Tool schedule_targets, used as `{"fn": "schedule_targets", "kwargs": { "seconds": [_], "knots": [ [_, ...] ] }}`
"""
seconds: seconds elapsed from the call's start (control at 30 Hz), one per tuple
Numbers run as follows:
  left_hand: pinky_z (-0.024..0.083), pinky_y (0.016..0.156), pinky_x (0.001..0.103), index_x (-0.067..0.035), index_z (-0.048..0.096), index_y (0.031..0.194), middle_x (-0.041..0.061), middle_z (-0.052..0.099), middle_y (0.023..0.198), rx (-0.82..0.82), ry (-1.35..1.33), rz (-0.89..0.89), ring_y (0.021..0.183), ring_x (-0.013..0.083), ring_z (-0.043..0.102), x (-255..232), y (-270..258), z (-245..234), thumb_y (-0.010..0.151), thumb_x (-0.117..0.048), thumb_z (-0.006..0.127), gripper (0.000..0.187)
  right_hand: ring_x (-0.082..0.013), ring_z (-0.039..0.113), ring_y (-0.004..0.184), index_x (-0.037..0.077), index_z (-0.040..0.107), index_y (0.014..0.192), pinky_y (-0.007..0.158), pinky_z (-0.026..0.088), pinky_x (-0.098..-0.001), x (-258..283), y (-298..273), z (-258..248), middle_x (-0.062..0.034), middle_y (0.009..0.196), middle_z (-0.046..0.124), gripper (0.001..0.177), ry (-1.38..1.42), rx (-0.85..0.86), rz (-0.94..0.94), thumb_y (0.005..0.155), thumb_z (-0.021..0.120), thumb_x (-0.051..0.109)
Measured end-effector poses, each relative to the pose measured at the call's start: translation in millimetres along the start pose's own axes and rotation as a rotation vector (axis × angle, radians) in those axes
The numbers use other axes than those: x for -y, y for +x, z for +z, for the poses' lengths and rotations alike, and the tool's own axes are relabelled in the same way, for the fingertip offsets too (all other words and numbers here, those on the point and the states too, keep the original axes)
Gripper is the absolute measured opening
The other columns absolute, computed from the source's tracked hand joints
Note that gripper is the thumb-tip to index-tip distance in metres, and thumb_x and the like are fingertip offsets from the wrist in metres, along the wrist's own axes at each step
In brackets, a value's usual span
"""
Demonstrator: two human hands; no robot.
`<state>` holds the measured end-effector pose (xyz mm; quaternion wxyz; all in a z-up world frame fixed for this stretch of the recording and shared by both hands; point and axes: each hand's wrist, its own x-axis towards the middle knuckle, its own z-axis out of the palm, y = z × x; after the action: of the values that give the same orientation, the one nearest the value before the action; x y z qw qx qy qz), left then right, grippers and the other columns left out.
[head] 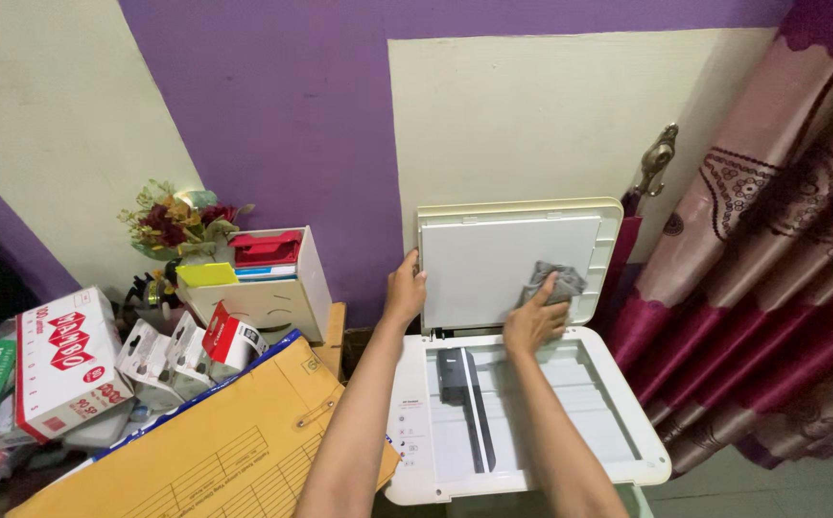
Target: The person sits on the floor and uses a cloth to wipe a yellow folder and a white printer. They clean the top, sides, and front of the printer, then open the lid to wipe the inside glass and surfaces before closing it.
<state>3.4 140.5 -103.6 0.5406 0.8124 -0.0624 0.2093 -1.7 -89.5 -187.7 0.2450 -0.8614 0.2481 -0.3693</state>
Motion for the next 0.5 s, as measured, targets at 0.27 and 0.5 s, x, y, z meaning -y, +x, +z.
{"fn": "schedule_targets", "kwargs": {
  "seconds": [0.27, 0.5],
  "knots": [
    [0.054, 0.083, 0.049, -0.004, 0.062, 0.134, 0.027, 0.072, 0.1, -0.063, 0.054, 0.021, 0.1, 0.0451, 0.069, -4, -7, 0, 0.09, -0.005, 0.063, 0.044, -0.0575, 0.037, 0.135, 0.025, 0.009, 0.165, 0.111, 0.024, -0.0673, 93, -103, 12, -0.0424, 0.142, 0.032, 0.103, 0.197, 0.195, -0.141, 0.082, 0.067, 0.002],
    [0.054, 0.088, 0.049, -0.002, 0.061, 0.131, 0.025, 0.072, 0.104, -0.111, 0.127, -0.029, 0.102, 0.0428, 0.069, 1, -13, 6, 0.092, -0.014, 0.069, 0.042, -0.0611, 0.049, 0.12, 0.025, 0.014, 0.163, 0.102, 0.045, -0.056, 75, -73, -46, -0.0446, 0.147, 0.021, 0.109, 0.307, 0.382, -0.33, 0.071, 0.064, -0.008]
  ]
}}
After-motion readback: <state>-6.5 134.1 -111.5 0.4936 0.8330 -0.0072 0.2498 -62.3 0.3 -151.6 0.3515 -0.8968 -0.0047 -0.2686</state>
